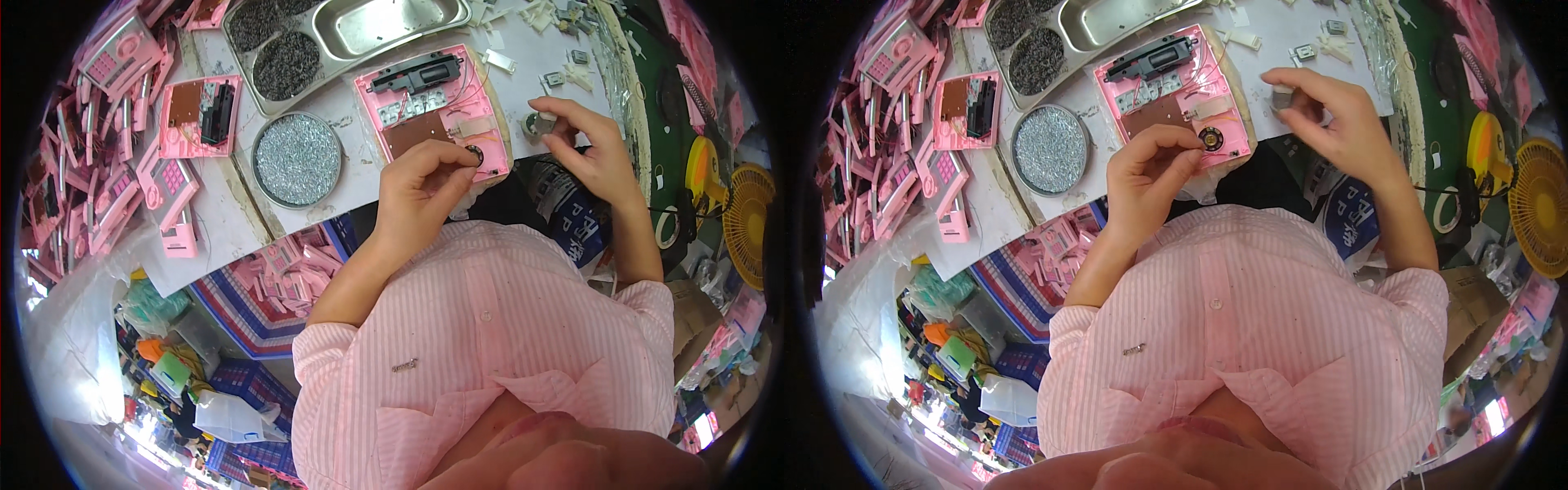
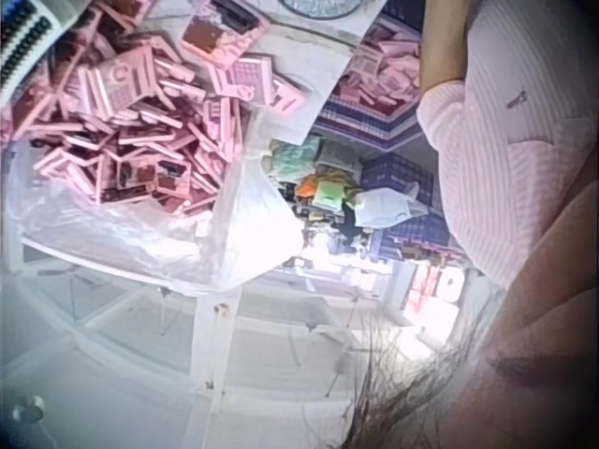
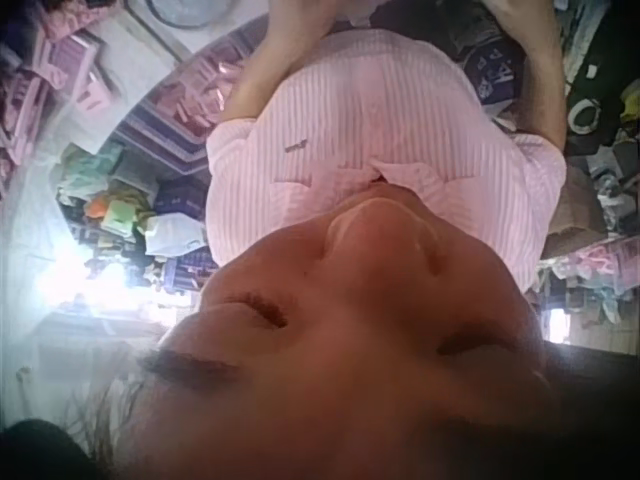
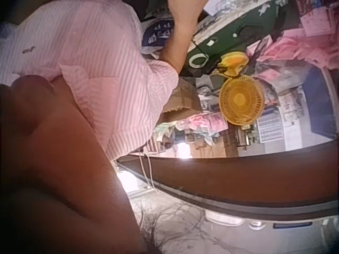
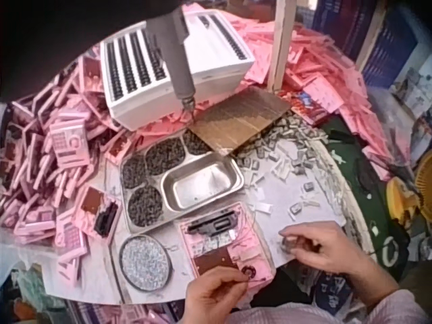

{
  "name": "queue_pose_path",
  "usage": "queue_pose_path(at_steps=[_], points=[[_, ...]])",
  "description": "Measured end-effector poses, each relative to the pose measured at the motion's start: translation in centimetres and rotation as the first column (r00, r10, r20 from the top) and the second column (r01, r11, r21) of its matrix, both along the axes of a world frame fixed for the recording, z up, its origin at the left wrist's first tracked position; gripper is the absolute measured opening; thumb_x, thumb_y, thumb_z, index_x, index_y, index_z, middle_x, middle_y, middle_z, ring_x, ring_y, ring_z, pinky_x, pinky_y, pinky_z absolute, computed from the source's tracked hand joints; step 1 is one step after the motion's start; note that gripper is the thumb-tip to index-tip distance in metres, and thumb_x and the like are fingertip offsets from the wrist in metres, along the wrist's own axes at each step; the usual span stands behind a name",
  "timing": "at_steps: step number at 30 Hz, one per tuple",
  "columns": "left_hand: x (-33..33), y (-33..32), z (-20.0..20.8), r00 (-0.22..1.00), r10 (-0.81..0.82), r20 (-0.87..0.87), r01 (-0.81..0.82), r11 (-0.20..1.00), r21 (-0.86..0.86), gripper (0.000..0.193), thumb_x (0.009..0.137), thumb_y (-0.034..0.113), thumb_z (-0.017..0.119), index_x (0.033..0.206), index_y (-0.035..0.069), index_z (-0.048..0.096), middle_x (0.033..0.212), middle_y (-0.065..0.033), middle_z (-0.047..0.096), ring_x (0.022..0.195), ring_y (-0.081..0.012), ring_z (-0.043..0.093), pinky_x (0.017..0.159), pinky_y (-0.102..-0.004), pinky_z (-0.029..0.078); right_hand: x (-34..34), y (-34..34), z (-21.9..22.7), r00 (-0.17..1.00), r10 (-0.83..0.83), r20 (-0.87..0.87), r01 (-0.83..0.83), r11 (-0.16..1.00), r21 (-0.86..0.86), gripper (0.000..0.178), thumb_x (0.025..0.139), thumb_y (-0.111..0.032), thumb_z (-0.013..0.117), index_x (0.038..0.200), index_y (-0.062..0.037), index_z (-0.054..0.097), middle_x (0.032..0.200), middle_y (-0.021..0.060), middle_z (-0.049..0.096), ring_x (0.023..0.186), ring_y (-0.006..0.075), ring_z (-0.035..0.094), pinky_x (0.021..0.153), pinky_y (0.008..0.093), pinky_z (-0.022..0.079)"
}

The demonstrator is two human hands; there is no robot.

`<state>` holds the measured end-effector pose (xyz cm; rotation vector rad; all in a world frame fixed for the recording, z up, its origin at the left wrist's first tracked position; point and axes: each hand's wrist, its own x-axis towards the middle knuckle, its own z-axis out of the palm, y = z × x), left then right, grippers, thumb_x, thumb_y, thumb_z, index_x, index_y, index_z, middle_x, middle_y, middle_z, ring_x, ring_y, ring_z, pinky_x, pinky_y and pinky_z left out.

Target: Assembling the internal components of a toy calculator, including soldering wires and using an electric screwdriver to secure the housing.

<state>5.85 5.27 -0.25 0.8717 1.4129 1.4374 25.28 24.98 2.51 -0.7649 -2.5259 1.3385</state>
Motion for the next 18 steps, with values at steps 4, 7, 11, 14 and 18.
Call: queue_pose_path(at_steps=[4,7,11,14,18], points=[[1.1,0.2,-0.2,0.991,0.082,-0.11,-0.079,0.996,0.031,0.025,0.09,-0.006,0.068,0.114,-0.002,0.062,0.1,-0.009,0.069,0.091,-0.014,0.069,0.079,-0.0271,0.058,-2.6,-4.2,-0.4,0.967,-0.074,-0.244,-0.07,0.843,-0.533,0.042,0.091,-0.001,0.069,0.133,-0.001,0.062,0.081,-0.003,0.061,0.074,0.0039,0.056,0.069,0.0203,0.045],[1.1,-0.2,-0.2,0.996,0.082,-0.041,-0.082,0.996,0.02,0.038,0.09,-0.007,0.069,0.124,0.0,0.053,0.107,-0.0097,0.066,0.097,-0.014,0.067,0.081,-0.0253,0.057,-3.2,-4.7,-1.4,0.956,-0.116,-0.268,-0.113,0.701,-0.704,0.044,0.092,0.0,0.067,0.136,0.0009,0.058,0.089,-0.0008,0.064,0.077,0.0033,0.057,0.069,0.0193,0.046],[1.0,-0.4,-0.2,0.997,0.053,-0.056,-0.052,0.998,0.022,0.044,0.09,-0.009,0.068,0.127,0.0,0.047,0.11,-0.011,0.065,0.101,-0.0146,0.067,0.083,-0.0248,0.056,-3.5,-4.5,-1.2,0.973,-0.077,-0.217,-0.124,0.62,-0.775,0.045,0.093,0.001,0.065,0.137,0.0015,0.055,0.095,0.0016,0.066,0.08,0.0041,0.059,0.072,0.0203,0.049],[1.1,-0.4,-0.2,0.997,0.054,-0.047,-0.053,0.998,0.022,0.043,0.09,-0.009,0.068,0.127,0.0,0.047,0.11,-0.0113,0.065,0.101,-0.015,0.067,0.083,-0.0252,0.057,-3.7,-4.7,-0.8,0.976,-0.071,-0.206,-0.126,0.585,-0.801,0.045,0.093,0.001,0.065,0.137,0.0019,0.055,0.096,0.0022,0.067,0.082,0.0054,0.062,0.076,0.0215,0.051],[1.1,-0.4,-0.2,0.998,0.048,-0.036,-0.047,0.998,0.041,0.044,0.089,-0.009,0.069,0.127,0.0,0.047,0.11,-0.0113,0.065,0.102,-0.0156,0.067,0.083,-0.0258,0.057,-3.4,-5.4,-1.6,0.971,-0.089,-0.22,-0.09,0.719,-0.69,0.043,0.092,-0.001,0.068,0.134,0.0007,0.057,0.097,0.0025,0.068,0.084,0.0063,0.063,0.077,0.0225,0.053]])
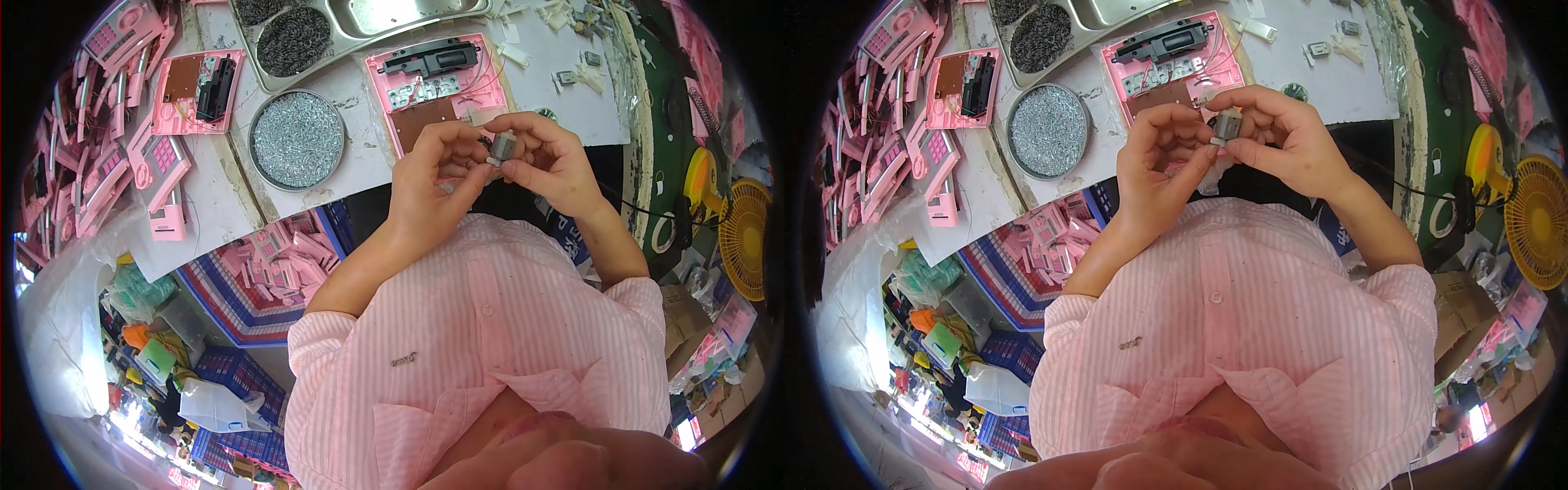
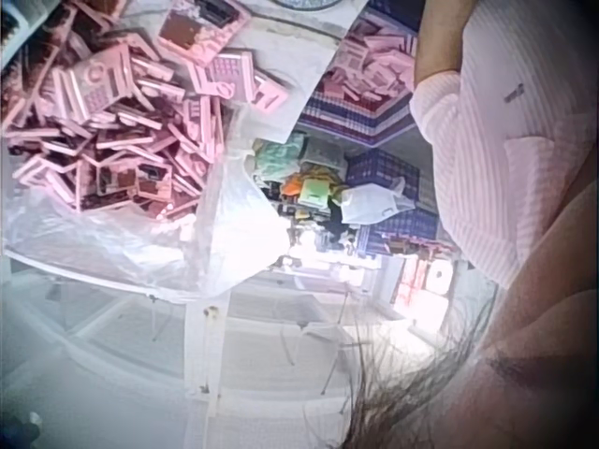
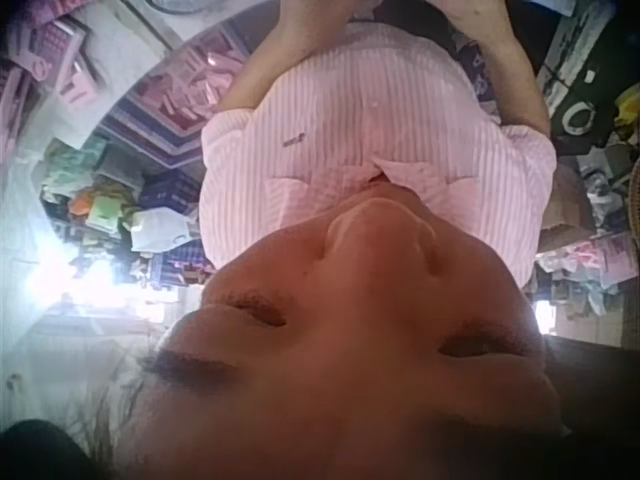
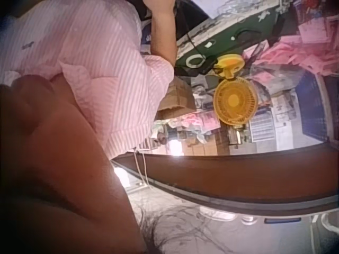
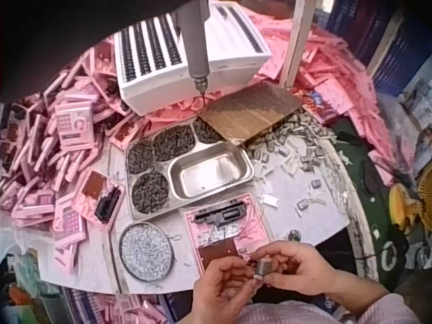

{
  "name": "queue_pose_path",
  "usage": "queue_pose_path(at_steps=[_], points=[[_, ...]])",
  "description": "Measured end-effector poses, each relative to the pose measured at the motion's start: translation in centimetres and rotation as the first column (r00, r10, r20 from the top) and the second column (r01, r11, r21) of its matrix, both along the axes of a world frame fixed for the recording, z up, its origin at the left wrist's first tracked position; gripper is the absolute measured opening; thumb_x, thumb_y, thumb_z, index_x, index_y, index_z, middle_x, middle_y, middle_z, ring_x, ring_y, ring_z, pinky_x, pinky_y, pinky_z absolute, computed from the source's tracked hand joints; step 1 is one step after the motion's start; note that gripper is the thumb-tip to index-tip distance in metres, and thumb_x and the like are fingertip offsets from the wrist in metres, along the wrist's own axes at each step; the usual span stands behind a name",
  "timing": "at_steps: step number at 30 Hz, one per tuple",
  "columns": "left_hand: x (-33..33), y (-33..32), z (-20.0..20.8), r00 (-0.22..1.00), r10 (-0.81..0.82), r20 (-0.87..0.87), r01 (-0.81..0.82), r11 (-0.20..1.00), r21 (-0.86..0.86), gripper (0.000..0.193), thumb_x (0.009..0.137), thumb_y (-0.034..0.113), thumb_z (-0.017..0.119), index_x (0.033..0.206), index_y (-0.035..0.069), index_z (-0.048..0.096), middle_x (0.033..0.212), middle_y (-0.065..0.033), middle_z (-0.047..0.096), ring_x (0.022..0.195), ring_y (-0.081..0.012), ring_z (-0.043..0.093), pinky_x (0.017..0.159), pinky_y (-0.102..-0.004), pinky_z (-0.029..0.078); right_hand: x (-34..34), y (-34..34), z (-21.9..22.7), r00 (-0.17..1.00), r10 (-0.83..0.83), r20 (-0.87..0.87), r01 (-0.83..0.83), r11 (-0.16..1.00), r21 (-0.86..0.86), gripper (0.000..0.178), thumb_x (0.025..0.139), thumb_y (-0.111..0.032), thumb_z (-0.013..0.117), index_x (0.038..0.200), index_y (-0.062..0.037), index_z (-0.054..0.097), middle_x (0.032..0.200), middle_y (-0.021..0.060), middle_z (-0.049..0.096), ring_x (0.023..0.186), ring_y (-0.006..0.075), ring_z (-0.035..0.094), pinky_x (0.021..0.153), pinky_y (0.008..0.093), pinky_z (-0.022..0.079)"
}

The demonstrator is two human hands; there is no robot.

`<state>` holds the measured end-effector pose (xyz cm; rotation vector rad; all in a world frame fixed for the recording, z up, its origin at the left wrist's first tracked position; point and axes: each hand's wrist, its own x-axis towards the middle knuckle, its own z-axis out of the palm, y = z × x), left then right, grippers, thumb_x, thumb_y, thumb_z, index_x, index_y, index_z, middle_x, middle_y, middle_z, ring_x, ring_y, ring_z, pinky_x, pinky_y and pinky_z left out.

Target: Assembling the internal components of a toy calculator, including soldering wires and using an electric screwdriver to secure the housing.

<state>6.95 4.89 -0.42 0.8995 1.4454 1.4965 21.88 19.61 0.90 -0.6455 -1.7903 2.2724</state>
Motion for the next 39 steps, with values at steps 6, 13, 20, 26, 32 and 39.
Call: queue_pose_path(at_steps=[6,13,20,26,32,39], points=[[0.0,-0.1,-0.6,0.933,0.105,-0.345,-0.047,0.984,0.172,0.034,0.086,-0.011,0.07,0.116,0.0,0.056,0.106,-0.011,0.068,0.097,-0.0164,0.069,0.08,-0.0277,0.058,-0.2,0.4,0.7,0.999,0.037,-0.005,-0.026,0.79,0.612,0.047,0.085,-0.01,0.08,0.128,-0.0034,0.062,0.09,0.0048,0.067,0.072,0.0071,0.062,0.066,0.0218,0.05],[-0.2,0.0,-0.3,0.869,0.203,-0.451,-0.075,0.956,0.285,0.031,0.076,-0.01,0.075,0.103,0.001,0.064,0.096,-0.01,0.069,0.08,-0.0224,0.07,0.069,-0.0311,0.057,-0.4,1.0,1.2,0.989,0.106,-0.101,0.001,0.685,0.729,0.038,0.078,-0.01,0.085,0.112,-0.0047,0.069,0.09,0.0063,0.069,0.066,0.0146,0.061,0.057,0.026,0.049],[-0.3,-0.4,-0.6,0.989,0.111,-0.1,-0.096,0.985,0.141,0.021,0.08,-0.011,0.071,0.098,-0.002,0.063,0.105,-0.0135,0.068,0.09,-0.0216,0.069,0.078,-0.029,0.058,-0.9,0.5,0.8,0.959,0.152,-0.241,0.108,0.591,0.8,0.035,0.073,-0.001,0.082,0.104,-0.0053,0.068,0.099,0.0106,0.069,0.079,0.0264,0.066,0.068,0.0338,0.054],[-0.2,0.0,-0.6,0.917,0.189,-0.353,-0.114,0.968,0.222,0.022,0.082,-0.014,0.066,0.099,-0.002,0.061,0.11,-0.0165,0.066,0.099,-0.0229,0.066,0.078,-0.0302,0.057,-1.2,0.3,0.2,0.948,0.158,-0.276,0.155,0.529,0.834,0.035,0.07,0.002,0.08,0.102,-0.0065,0.067,0.107,0.0123,0.069,0.089,0.0301,0.068,0.074,0.0375,0.056],[-1.2,1.6,0.3,0.917,0.121,-0.381,-0.033,0.973,0.228,0.021,0.082,-0.011,0.07,0.099,-0.001,0.064,0.115,-0.0144,0.058,0.095,-0.018,0.063,0.071,-0.0257,0.055,0.2,1.3,-0.1,0.97,0.076,-0.229,0.154,0.537,0.83,0.033,0.071,0.005,0.078,0.101,-0.005,0.067,0.107,0.0134,0.071,0.092,0.0305,0.068,0.075,0.036,0.055],[-3.5,7.3,-0.4,0.276,0.108,-0.955,-0.125,0.989,0.076,0.024,0.07,0.03,0.081,0.082,0.011,0.074,0.096,-0.0054,0.056,0.094,-0.0277,0.055,0.084,-0.0444,0.036,1.3,3.5,0.0,0.958,-0.049,-0.283,0.276,0.428,0.861,0.033,0.072,0.006,0.077,0.103,-0.0024,0.07,0.105,0.0139,0.072,0.091,0.0306,0.067,0.077,0.036,0.053]])
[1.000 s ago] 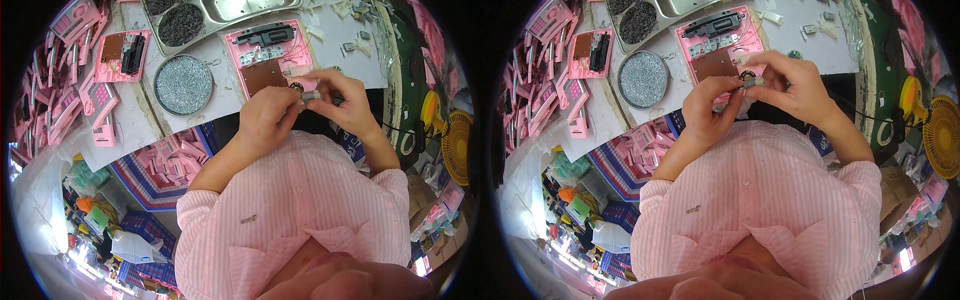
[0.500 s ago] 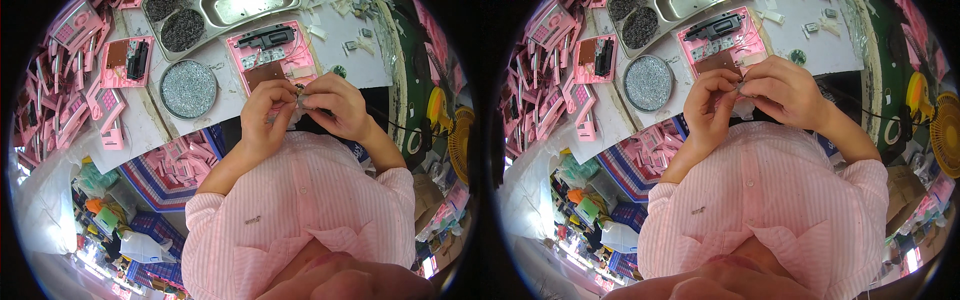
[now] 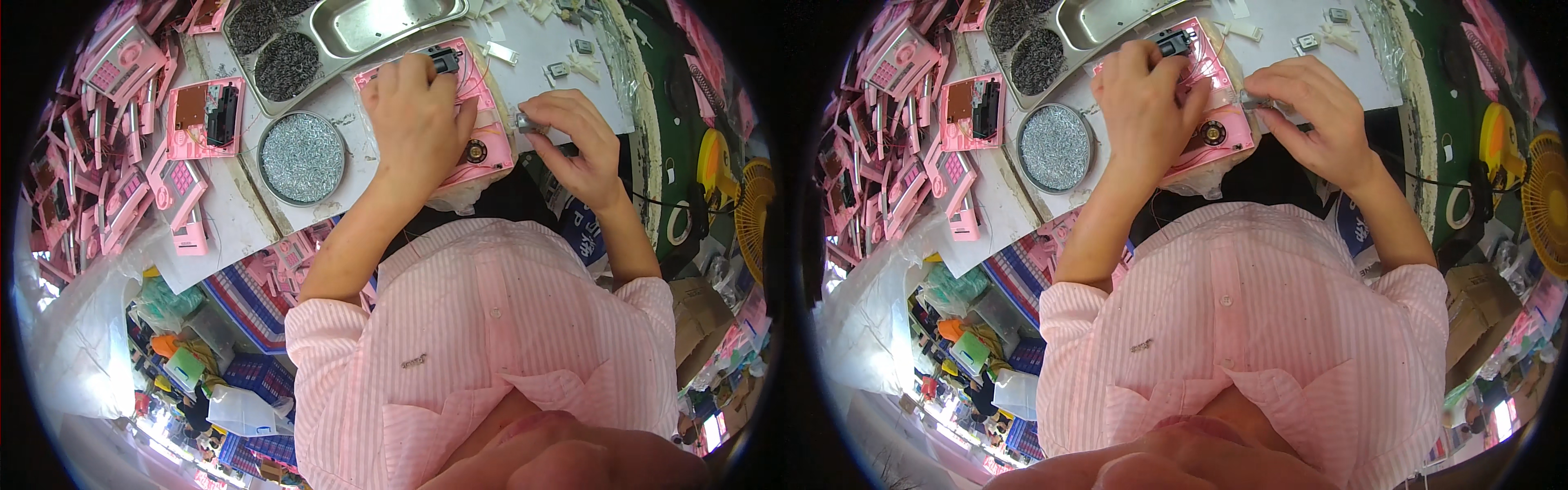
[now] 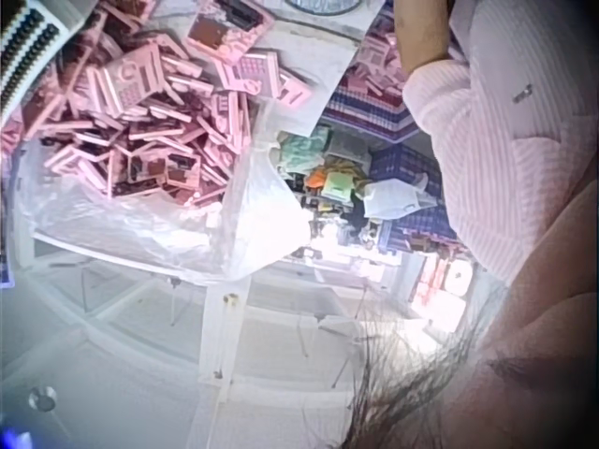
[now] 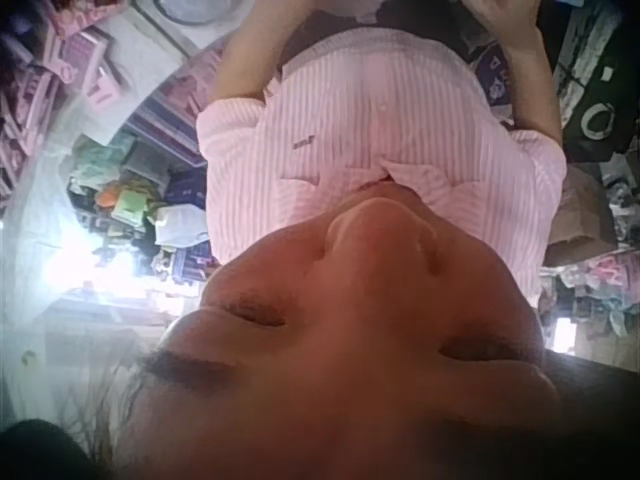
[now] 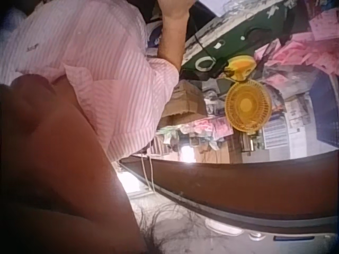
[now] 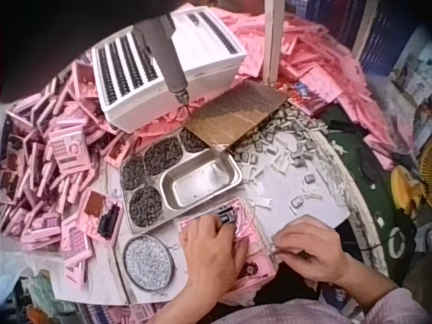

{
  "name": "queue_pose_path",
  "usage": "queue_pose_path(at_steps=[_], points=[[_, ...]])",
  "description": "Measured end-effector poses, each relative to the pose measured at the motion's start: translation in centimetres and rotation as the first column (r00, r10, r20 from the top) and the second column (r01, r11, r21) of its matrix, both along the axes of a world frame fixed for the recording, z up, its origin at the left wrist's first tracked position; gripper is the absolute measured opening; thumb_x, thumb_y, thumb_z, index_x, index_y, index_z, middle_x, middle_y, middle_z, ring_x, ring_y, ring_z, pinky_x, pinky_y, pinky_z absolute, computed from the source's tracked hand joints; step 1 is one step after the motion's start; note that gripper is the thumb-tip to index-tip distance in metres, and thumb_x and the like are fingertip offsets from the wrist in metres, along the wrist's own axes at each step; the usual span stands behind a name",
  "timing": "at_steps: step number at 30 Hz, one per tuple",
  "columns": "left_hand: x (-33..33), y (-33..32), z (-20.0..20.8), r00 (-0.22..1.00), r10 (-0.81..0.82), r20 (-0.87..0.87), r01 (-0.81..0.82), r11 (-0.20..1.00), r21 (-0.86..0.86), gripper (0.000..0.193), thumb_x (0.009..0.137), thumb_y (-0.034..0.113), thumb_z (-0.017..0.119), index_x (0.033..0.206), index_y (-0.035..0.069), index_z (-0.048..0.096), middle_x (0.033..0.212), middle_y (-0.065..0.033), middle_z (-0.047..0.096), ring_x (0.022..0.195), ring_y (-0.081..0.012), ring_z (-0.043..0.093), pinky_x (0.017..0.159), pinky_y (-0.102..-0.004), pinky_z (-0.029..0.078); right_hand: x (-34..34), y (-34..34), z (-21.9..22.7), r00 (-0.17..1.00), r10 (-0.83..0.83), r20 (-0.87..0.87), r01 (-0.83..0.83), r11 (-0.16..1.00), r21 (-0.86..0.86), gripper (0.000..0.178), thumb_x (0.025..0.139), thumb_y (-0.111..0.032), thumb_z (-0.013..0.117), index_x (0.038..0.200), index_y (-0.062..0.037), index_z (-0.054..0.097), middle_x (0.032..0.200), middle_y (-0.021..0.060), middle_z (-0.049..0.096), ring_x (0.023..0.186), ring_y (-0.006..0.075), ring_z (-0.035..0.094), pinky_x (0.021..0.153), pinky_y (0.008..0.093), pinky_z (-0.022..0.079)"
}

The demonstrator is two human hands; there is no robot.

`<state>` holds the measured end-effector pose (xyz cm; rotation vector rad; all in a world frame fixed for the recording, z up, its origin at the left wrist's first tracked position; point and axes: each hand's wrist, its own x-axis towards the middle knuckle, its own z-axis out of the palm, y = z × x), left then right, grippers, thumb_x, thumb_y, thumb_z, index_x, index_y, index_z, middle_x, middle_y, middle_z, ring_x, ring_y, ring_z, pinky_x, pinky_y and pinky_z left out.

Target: Assembling the internal components of a toy calculator, including soldering wires and using an electric screwdriver to secure the housing.

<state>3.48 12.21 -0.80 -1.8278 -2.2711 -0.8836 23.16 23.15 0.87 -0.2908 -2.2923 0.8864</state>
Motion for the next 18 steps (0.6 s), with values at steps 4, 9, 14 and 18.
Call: queue_pose_path(at_steps=[4,9,14,18], points=[[0.6,1.1,-0.1,0.985,0.016,-0.17,-0.032,0.995,-0.093,0.019,0.069,0.028,0.081,0.076,0.011,0.074,0.093,-0.0034,0.057,0.092,-0.0258,0.055,0.083,-0.0443,0.036,0.4,0.5,0.2,1.0,0.0,0.012,-0.001,0.999,0.054,0.037,0.073,0.006,0.077,0.109,-0.0019,0.072,0.105,0.0136,0.072,0.091,0.0297,0.067,0.077,0.0351,0.054],[1.1,2.3,0.5,0.938,-0.026,-0.346,-0.061,0.969,-0.241,0.017,0.067,0.026,0.08,0.076,0.011,0.074,0.093,-0.0035,0.058,0.092,-0.0252,0.055,0.082,-0.0443,0.035,-0.4,1.0,0.2,0.999,-0.008,0.038,0.005,0.998,0.065,0.034,0.076,0.005,0.076,0.109,-0.001,0.072,0.105,0.0129,0.073,0.093,0.0288,0.069,0.079,0.0351,0.055],[-0.2,-0.1,-0.9,0.998,-0.019,-0.053,0.025,0.994,0.106,0.016,0.071,0.017,0.077,0.083,0.009,0.071,0.095,-0.0058,0.058,0.091,-0.0259,0.057,0.083,-0.0425,0.036,-1.6,1.5,-0.9,0.998,0.0,0.066,0.0,1.0,-0.005,0.031,0.079,0.001,0.076,0.11,-0.0016,0.072,0.106,0.0126,0.074,0.095,0.0288,0.07,0.082,0.0356,0.055],[-1.4,-3.8,-1.8,0.894,0.03,0.447,-0.128,0.973,0.192,0.007,0.084,0.002,0.07,0.088,0.003,0.064,0.101,-0.0081,0.06,0.085,-0.0214,0.058,0.076,-0.0356,0.044,-3.3,1.8,-2.4,0.986,0.031,0.162,-0.012,0.993,-0.116,0.025,0.079,-0.004,0.077,0.104,-0.0052,0.073,0.114,0.0102,0.072,0.108,0.029,0.065,0.091,0.0379,0.052]])
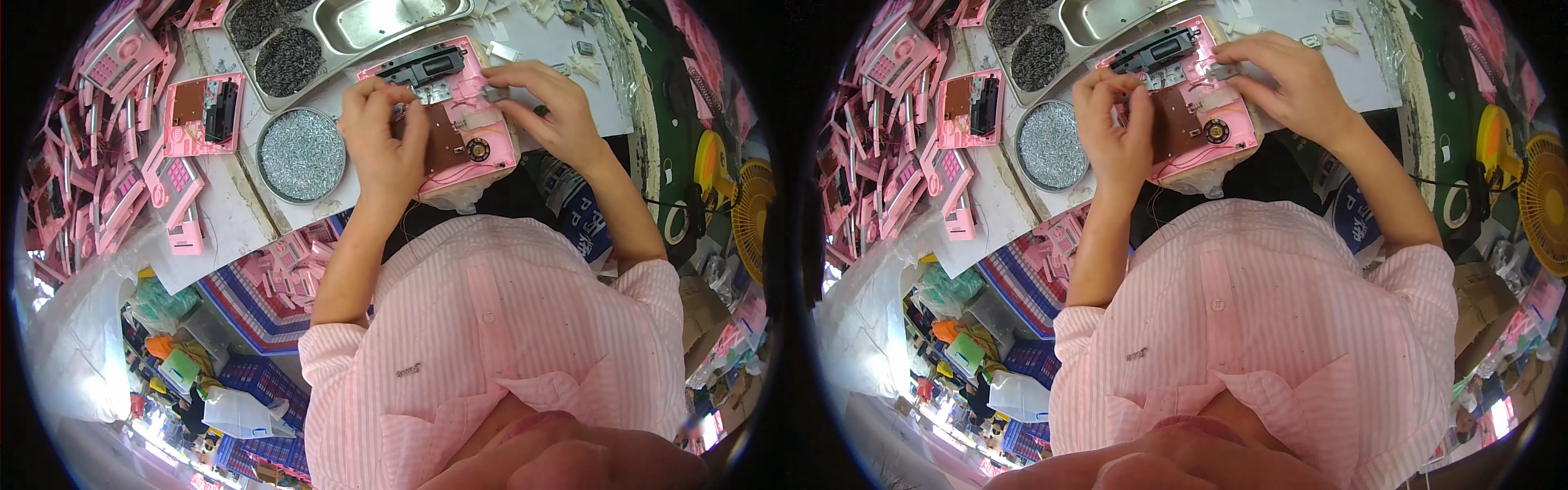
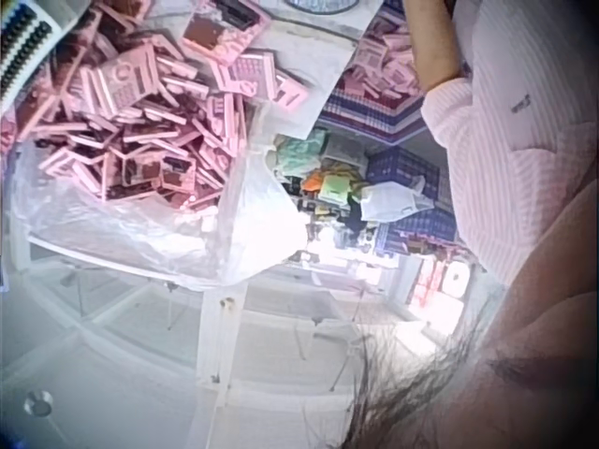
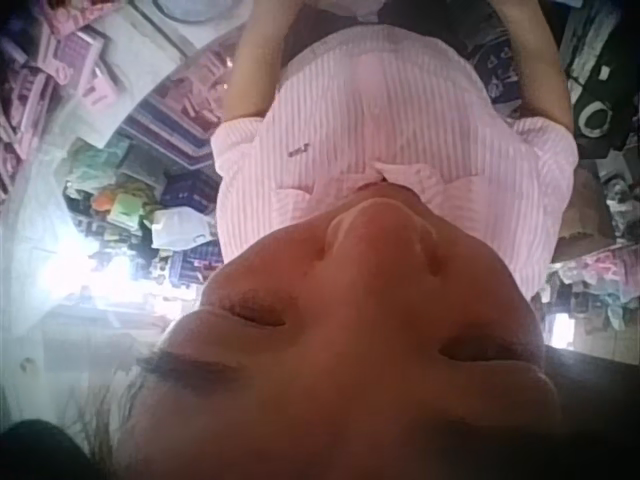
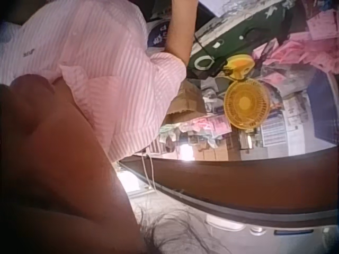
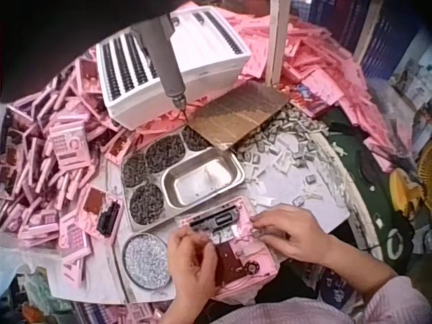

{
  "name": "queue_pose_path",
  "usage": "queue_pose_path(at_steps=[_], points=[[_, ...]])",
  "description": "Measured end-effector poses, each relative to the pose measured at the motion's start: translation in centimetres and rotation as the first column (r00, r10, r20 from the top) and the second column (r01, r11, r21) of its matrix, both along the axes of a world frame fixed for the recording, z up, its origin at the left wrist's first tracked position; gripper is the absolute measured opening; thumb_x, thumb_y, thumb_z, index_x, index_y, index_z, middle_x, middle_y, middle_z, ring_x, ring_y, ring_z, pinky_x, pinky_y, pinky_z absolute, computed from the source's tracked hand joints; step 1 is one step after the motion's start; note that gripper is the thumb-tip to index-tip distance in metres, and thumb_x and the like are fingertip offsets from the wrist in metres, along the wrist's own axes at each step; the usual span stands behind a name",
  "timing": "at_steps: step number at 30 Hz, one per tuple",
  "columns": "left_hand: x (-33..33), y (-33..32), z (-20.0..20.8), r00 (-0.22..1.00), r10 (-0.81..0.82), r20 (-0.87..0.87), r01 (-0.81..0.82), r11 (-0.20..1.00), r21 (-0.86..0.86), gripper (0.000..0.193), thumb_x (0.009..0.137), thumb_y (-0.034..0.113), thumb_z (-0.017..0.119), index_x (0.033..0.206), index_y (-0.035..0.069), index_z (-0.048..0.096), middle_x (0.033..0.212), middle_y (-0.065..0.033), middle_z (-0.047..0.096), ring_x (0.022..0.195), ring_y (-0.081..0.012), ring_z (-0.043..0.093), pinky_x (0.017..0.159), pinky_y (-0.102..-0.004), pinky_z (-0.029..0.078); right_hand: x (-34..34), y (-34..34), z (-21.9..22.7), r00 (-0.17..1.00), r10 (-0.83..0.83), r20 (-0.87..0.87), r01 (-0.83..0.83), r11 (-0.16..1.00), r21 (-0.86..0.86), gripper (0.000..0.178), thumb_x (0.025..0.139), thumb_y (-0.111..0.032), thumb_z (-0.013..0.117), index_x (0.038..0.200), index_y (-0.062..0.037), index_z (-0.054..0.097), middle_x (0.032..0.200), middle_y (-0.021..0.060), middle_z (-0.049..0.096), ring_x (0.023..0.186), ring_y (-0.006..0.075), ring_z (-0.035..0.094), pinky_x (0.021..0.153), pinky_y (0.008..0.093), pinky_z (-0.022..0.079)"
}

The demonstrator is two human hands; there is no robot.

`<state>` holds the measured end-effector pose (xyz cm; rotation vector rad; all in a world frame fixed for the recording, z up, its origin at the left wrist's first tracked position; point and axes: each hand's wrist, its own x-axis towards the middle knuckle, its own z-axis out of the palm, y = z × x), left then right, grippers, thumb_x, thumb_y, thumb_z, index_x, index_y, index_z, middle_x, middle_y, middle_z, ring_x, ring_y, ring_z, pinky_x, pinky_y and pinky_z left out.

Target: Assembling the internal components of a toy calculator, including soldering wires and using an electric screwdriver to secure the housing.

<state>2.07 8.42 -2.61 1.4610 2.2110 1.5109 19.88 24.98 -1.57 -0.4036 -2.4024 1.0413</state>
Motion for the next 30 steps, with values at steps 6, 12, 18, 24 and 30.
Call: queue_pose_path(at_steps=[6,12,18,24,30], points=[[-0.3,-0.4,-1.2,0.995,-0.049,0.081,0.042,0.995,0.091,0.004,0.089,0.002,0.067,0.091,0.003,0.063,0.091,-0.0076,0.067,0.081,-0.0188,0.062,0.076,-0.0339,0.046,-2.4,1.1,0.5,0.981,0.056,0.187,-0.076,0.992,0.098,0.031,0.077,-0.011,0.079,0.107,-0.0074,0.072,0.127,0.0072,0.062,0.12,0.0284,0.051,0.105,0.0395,0.041],[-1.1,0.7,-0.6,0.994,-0.097,0.049,0.098,0.995,-0.011,0.007,0.087,0.01,0.069,0.092,0.007,0.065,0.076,-0.0045,0.063,0.074,-0.0247,0.06,0.077,-0.0396,0.041,-3.1,0.7,1.6,0.944,0.003,0.329,-0.056,0.987,0.152,0.029,0.076,-0.013,0.079,0.104,-0.009,0.074,0.123,0.0073,0.059,0.115,0.0305,0.049,0.102,0.0418,0.041],[-1.6,1.2,-0.5,0.995,-0.095,0.043,0.096,0.995,-0.035,0.007,0.093,0.01,0.066,0.093,0.003,0.064,0.074,-0.0084,0.067,0.062,-0.0211,0.062,0.063,-0.0316,0.048,-4.7,-1.8,2.2,0.995,0.007,0.099,-0.042,0.934,0.355,0.029,0.073,-0.014,0.08,0.1,-0.0085,0.073,0.131,0.0087,0.059,0.123,0.035,0.046,0.105,0.0455,0.04],[-1.7,1.1,0.3,0.983,-0.178,0.046,0.18,0.983,-0.04,0.012,0.086,0.008,0.07,0.096,0.003,0.066,0.076,-0.009,0.064,0.065,-0.0236,0.062,0.064,-0.0336,0.049,-6.1,-2.2,0.2,0.998,0.043,0.034,-0.052,0.951,0.306,0.018,0.073,-0.007,0.076,0.089,-0.007,0.068,0.135,0.0089,0.061,0.13,0.0376,0.045,0.108,0.0469,0.039],[-1.0,0.5,-0.8,0.974,-0.184,-0.133,0.169,0.979,-0.116,0.018,0.075,0.016,0.078,0.091,0.011,0.071,0.094,-0.0035,0.063,0.089,-0.0251,0.06,0.083,-0.0418,0.039,-4.7,-1.8,1.1,1.0,0.01,-0.016,-0.008,0.987,0.161,0.015,0.073,-0.005,0.074,0.086,-0.0074,0.066,0.133,0.0074,0.063,0.13,0.0346,0.046,0.109,0.0456,0.038]])
